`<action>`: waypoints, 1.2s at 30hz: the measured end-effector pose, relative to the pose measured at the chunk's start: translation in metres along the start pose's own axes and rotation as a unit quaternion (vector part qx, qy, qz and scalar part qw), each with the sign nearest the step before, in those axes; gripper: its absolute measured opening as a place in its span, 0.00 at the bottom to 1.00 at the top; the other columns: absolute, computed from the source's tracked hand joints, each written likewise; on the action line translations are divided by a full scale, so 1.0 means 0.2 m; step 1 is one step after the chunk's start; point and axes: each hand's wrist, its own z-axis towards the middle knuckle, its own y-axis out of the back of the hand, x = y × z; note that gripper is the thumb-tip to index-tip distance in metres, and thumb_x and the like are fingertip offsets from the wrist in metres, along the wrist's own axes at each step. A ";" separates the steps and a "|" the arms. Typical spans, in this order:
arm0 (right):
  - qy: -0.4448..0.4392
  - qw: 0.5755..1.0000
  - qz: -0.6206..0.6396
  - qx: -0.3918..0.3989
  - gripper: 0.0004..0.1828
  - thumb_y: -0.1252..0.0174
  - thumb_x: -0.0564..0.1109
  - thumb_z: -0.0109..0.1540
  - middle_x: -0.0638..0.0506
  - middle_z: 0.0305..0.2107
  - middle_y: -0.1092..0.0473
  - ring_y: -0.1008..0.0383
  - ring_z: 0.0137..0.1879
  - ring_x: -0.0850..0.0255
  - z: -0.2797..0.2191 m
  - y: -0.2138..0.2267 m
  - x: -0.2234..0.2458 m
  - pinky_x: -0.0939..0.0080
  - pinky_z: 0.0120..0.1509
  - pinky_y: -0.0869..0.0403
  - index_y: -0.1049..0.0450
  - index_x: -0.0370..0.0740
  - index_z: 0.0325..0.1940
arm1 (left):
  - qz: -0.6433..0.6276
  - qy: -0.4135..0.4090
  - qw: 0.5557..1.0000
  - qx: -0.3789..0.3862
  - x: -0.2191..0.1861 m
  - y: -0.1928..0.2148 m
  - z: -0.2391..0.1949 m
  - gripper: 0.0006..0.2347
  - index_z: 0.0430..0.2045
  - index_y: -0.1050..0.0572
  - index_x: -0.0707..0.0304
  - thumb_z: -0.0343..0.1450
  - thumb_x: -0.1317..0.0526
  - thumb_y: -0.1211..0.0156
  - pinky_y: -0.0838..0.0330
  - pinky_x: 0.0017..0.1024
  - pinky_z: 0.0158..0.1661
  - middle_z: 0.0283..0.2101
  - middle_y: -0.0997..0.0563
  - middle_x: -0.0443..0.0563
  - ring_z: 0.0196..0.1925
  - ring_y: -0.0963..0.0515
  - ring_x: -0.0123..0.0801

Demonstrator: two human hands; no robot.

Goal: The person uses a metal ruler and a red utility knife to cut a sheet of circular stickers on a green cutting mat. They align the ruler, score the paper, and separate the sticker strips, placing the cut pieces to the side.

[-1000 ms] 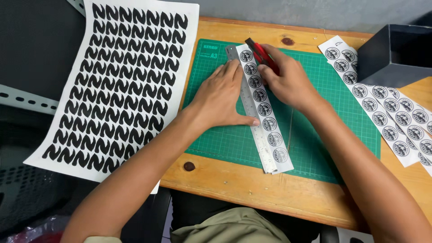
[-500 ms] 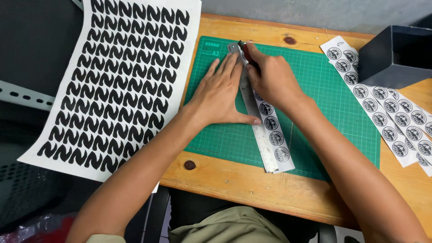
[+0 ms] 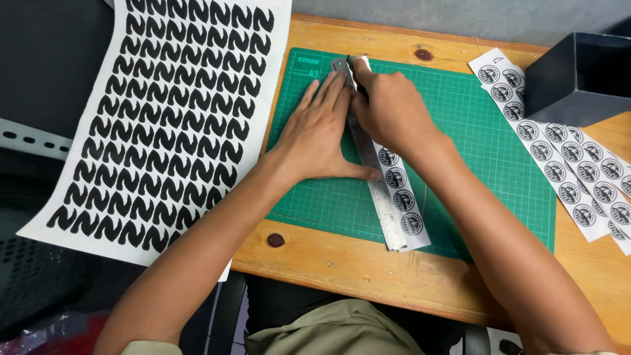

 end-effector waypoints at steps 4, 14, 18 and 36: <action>0.005 1.000 0.003 -0.005 0.34 0.51 0.44 0.70 0.20 0.40 0.21 0.25 0.43 0.13 -0.01 -0.01 -0.01 0.20 0.42 0.30 0.30 0.31 0.81 | -0.003 0.006 1.000 0.005 0.00 -0.01 0.00 0.69 0.75 0.39 0.83 0.54 0.15 0.21 0.55 0.58 0.83 0.84 0.44 0.78 0.88 0.47 0.66; 0.002 1.000 0.012 0.001 0.33 0.49 0.44 0.71 0.20 0.37 0.21 0.26 0.40 0.14 -0.11 0.01 0.02 0.23 0.38 0.31 0.31 0.34 0.82 | 0.005 -0.008 1.000 -0.018 0.02 -0.04 0.00 0.70 0.75 0.39 0.85 0.53 0.15 0.21 0.56 0.57 0.84 0.82 0.38 0.78 0.86 0.42 0.63; 0.018 1.000 0.013 -0.003 0.35 0.50 0.39 0.68 0.23 0.34 0.21 0.26 0.36 0.15 -0.21 0.04 0.04 0.24 0.37 0.31 0.31 0.33 0.82 | 0.012 -0.008 1.000 -0.004 0.03 -0.05 0.00 0.70 0.74 0.38 0.85 0.54 0.13 0.23 0.57 0.56 0.84 0.83 0.40 0.78 0.87 0.43 0.61; -0.051 0.998 -0.023 0.015 0.36 0.46 0.45 0.72 0.21 0.29 0.22 0.27 0.32 0.13 -0.40 0.04 0.12 0.21 0.34 0.32 0.34 0.41 0.87 | 0.000 0.009 0.999 0.037 0.04 -0.06 0.00 0.69 0.80 0.44 0.77 0.56 0.18 0.19 0.59 0.57 0.84 0.86 0.49 0.74 0.89 0.50 0.61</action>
